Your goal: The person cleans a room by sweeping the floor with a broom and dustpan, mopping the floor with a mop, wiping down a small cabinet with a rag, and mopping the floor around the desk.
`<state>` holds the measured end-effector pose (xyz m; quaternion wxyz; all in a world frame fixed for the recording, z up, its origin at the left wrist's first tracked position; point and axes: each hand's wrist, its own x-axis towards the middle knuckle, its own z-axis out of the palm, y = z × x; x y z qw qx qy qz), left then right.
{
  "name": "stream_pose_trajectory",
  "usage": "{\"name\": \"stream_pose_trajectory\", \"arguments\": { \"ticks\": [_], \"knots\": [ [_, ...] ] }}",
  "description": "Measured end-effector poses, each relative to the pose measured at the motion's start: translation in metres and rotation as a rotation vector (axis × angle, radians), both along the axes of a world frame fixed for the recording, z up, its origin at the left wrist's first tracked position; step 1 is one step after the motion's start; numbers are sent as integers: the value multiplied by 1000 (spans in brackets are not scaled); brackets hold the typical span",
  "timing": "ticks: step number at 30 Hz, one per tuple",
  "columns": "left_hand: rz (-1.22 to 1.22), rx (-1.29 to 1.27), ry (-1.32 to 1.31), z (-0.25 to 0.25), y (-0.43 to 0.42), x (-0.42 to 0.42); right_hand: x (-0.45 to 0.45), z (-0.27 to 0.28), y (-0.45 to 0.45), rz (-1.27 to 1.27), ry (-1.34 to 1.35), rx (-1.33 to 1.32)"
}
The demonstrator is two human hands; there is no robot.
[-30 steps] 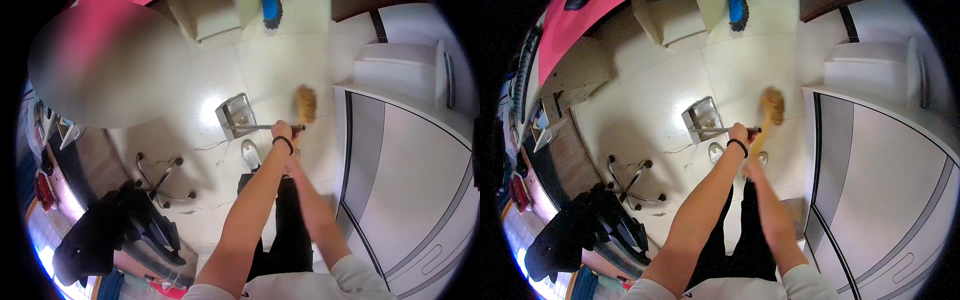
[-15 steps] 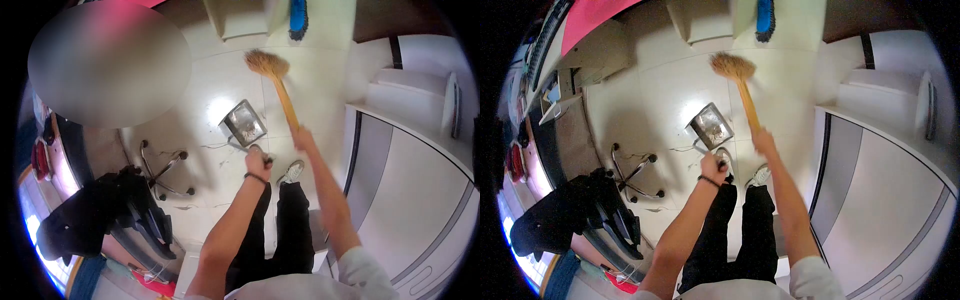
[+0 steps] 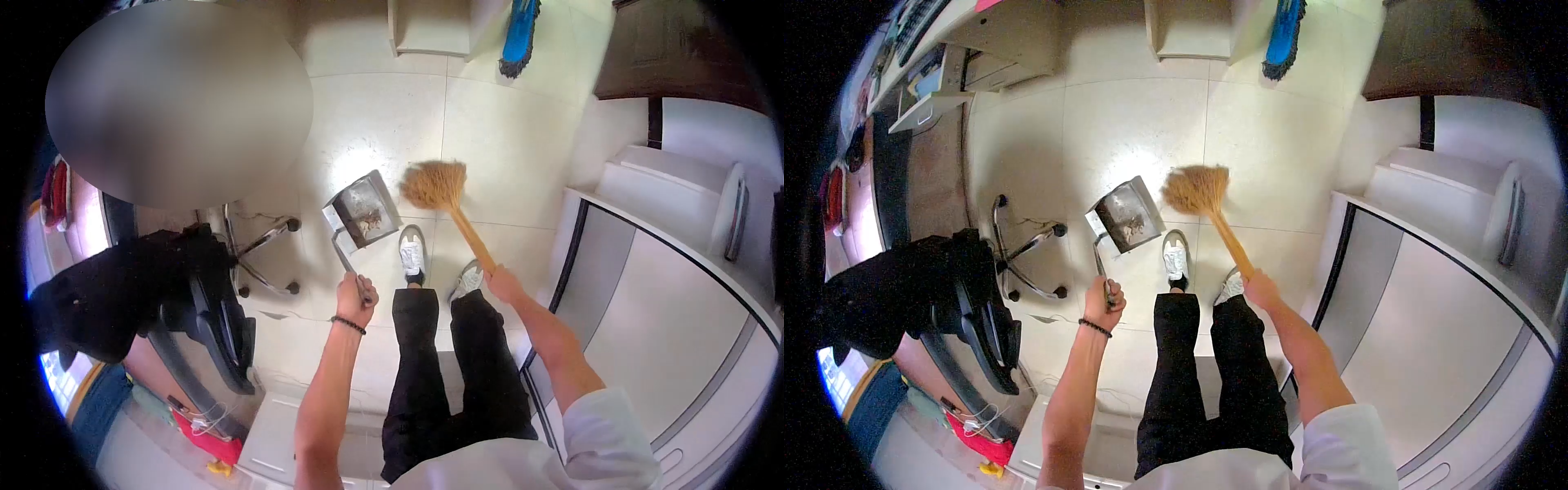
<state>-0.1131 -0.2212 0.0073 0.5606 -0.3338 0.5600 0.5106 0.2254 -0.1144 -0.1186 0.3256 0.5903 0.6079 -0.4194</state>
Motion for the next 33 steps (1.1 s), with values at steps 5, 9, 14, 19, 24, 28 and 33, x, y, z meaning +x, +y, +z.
{"name": "stream_pose_trajectory", "arguments": {
  "ticks": [5,9,14,19,24,28,33],
  "knots": [
    [-57,-87,132,-35,15,12,11,64,5,-124,61,-7],
    [-136,-243,199,-69,34,17,-12,46,17,-506,162,-13],
    [-118,-235,103,-75,59,-5,-163,-11,-89,-1080,106,-354],
    [-110,-201,56,-74,58,-40,-257,32,-196,-1106,291,-561],
    [-59,-130,-18,-64,50,-51,-216,118,-142,-1207,181,-619],
    [-77,-187,-9,-51,49,-54,-130,38,-29,-696,182,-174],
    [-32,-151,26,-55,53,-52,-191,-48,202,-335,199,134]
  ]
}}
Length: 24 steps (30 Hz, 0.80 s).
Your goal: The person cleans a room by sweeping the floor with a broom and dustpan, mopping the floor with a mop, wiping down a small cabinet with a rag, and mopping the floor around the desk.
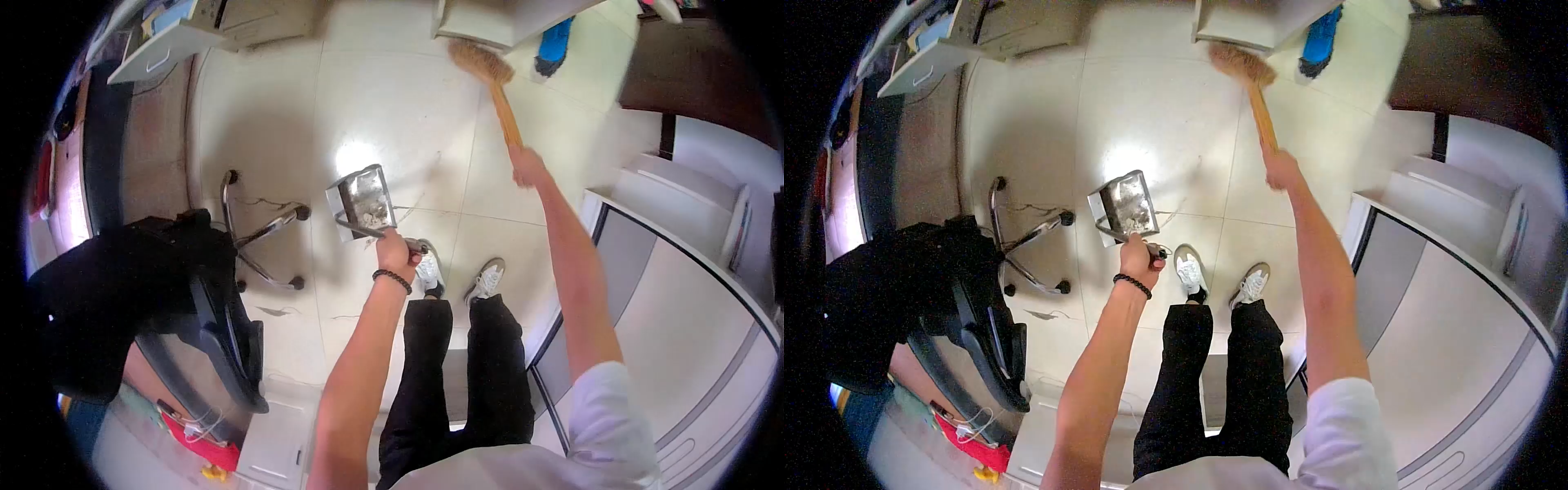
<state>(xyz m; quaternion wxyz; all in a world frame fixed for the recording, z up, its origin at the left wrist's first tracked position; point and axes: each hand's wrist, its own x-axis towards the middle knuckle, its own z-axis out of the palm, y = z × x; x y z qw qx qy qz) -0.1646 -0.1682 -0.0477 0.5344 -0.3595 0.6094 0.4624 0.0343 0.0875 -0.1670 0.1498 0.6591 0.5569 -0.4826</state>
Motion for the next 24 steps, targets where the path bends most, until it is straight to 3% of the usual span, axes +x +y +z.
{"name": "stream_pose_trajectory", "arguments": {
  "ticks": [2,4,7,9,10,12,15,17,18,20,22,24],
  "knots": [
    [13,-6,26,-3,3,1,-27,-64,-11,-58,-77,-138],
    [64,-11,15,-3,4,-3,23,-180,-123,921,42,353],
    [115,10,1,-2,20,-13,0,-1,-288,624,-66,12],
    [135,-43,-16,4,28,-13,5,40,-358,92,-24,-460],
    [100,97,-24,-1,23,-12,8,59,-393,-167,-80,-628],
    [122,93,-31,-6,15,-14,-2,125,-379,-462,58,-683],
    [122,49,1,-9,2,-16,14,175,-309,-606,58,-735],
    [130,140,-7,-31,-21,-14,70,127,-272,-675,205,-724],
    [140,98,-30,-36,-27,-17,80,127,-231,-794,407,-689],
    [189,48,-35,-29,-29,-16,92,95,-149,-910,422,-470],
    [253,98,-57,-20,-32,-17,87,73,-61,-819,525,-391],
    [299,164,-91,-17,-37,-17,57,78,30,-832,462,-326]
  ]
}}
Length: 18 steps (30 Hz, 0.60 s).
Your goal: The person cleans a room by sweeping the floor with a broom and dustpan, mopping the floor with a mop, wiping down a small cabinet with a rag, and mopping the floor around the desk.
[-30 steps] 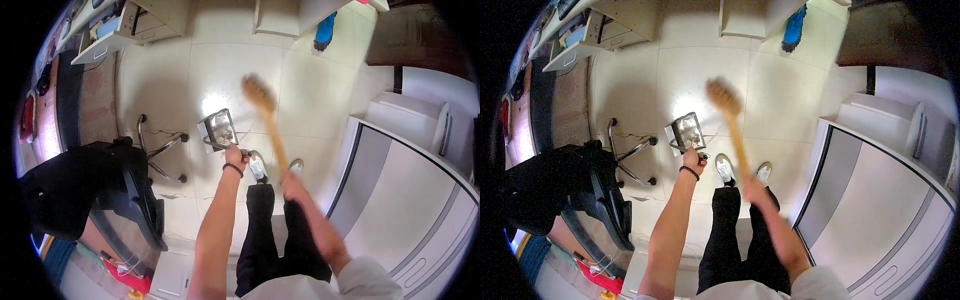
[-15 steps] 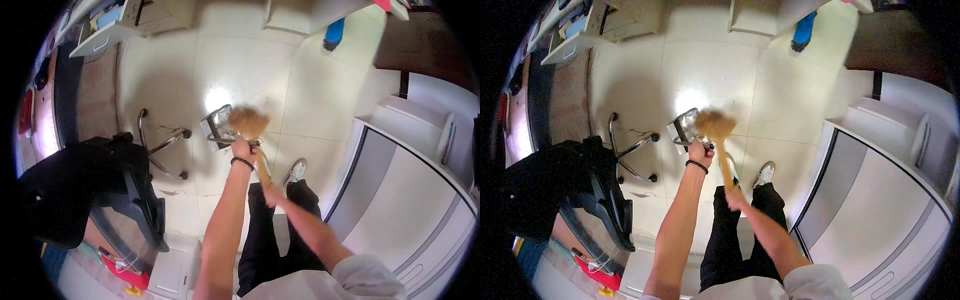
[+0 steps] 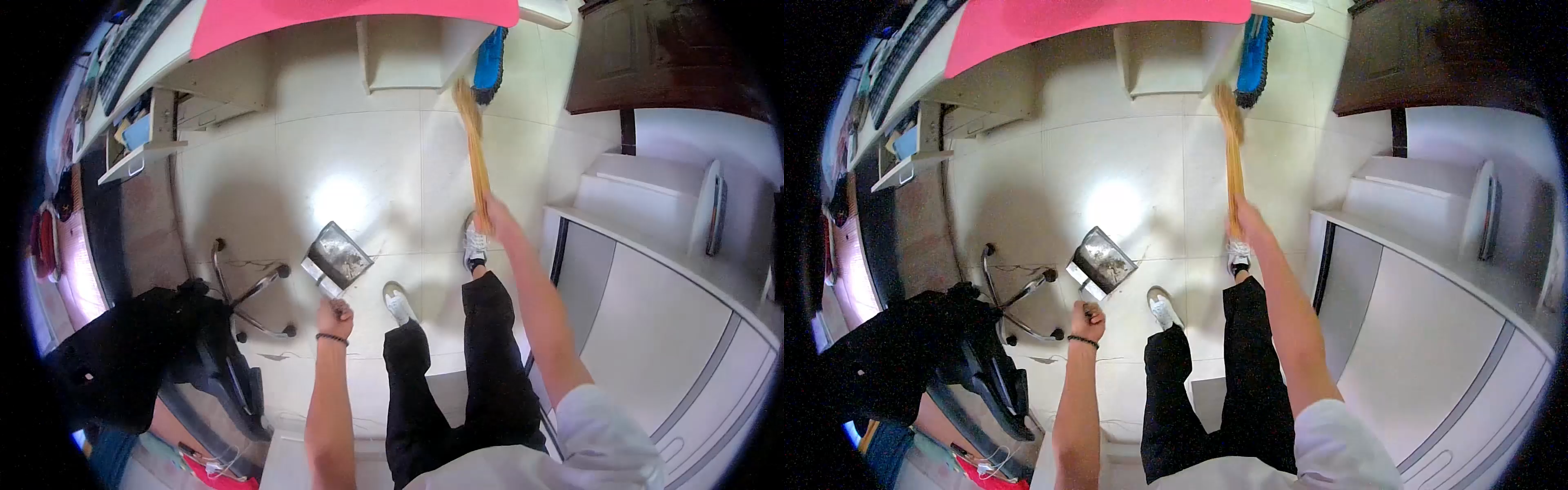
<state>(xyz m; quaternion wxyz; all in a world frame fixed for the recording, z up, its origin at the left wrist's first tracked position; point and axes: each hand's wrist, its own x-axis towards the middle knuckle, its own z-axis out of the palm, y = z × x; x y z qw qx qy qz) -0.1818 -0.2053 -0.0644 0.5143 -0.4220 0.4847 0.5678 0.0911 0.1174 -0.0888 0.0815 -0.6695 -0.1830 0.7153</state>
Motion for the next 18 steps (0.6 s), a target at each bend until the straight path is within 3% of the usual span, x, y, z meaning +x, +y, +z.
{"name": "stream_pose_trajectory", "arguments": {
  "ticks": [3,5,8,10,12,14,16,18],
  "knots": [
    [106,-25,-33,12,13,12,-33,-40,113,-90,173,32],
    [80,-40,25,21,24,23,-62,-51,150,191,-82,-37],
    [82,-69,31,23,45,30,-55,-105,120,243,-194,-1],
    [118,-74,35,10,51,35,-24,-121,54,413,-298,69],
    [129,-88,41,4,66,47,9,-108,-35,706,-609,363],
    [126,-120,50,-3,76,51,-8,-42,-97,815,-531,60],
    [81,-138,79,-5,94,54,-8,-59,-187,986,-601,110],
    [71,-128,48,-6,95,52,-17,-43,-266,969,-401,3]
  ]
}}
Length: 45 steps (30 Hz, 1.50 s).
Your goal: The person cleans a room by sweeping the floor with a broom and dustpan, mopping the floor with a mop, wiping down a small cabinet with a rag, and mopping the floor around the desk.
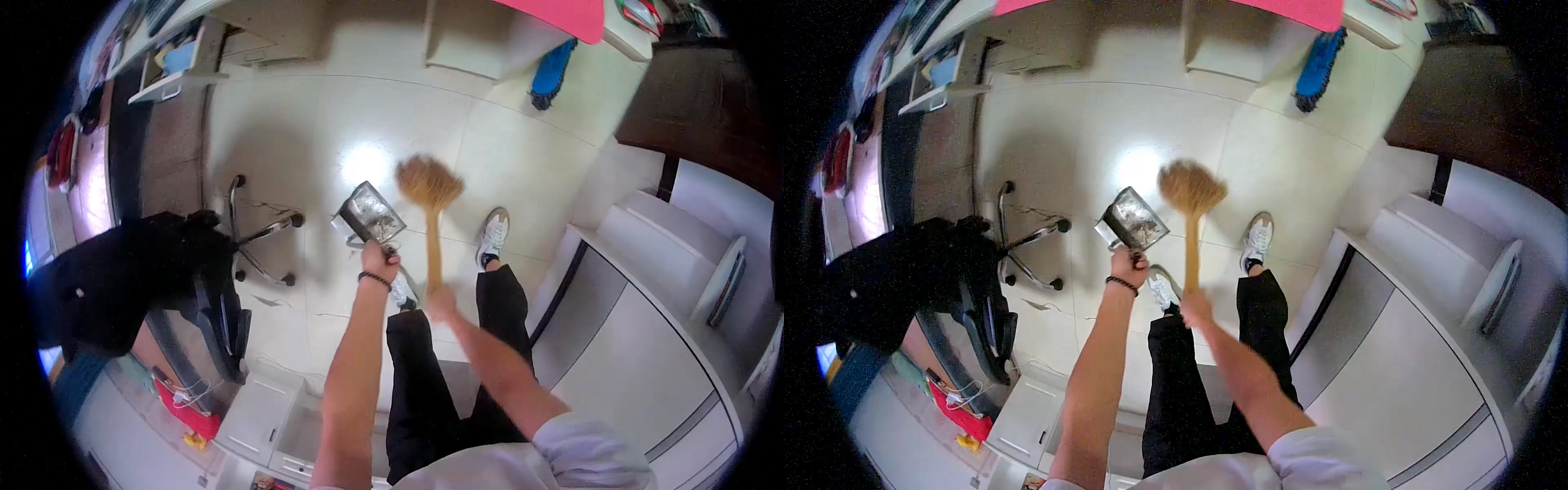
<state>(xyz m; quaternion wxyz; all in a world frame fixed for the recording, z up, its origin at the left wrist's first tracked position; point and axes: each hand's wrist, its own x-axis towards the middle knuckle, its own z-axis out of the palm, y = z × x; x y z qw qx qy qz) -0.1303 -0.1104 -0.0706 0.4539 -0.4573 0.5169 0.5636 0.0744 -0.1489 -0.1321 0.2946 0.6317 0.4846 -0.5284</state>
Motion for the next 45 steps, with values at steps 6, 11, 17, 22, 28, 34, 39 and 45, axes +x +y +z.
{"name": "stream_pose_trajectory", "arguments": {
  "ticks": [6,11,17,22,28,34,39,45],
  "knots": [
    [-10,129,39,-31,-18,-10,-16,88,-74,-537,206,-510],
    [75,141,76,31,-122,-15,27,170,18,-734,280,-617],
    [612,824,-75,155,-233,23,50,243,189,-698,306,-927],
    [920,1106,-85,227,-245,134,26,273,279,-195,101,-572],
    [1030,724,-334,228,-203,215,-12,275,312,-57,-106,-451],
    [1526,898,-336,218,-217,246,-55,299,298,186,-334,-480],
    [1657,889,-283,194,-276,291,-80,291,203,462,-398,-474],
    [1753,825,35,177,-345,339,-119,303,27,1219,-195,-185]
  ]
}}
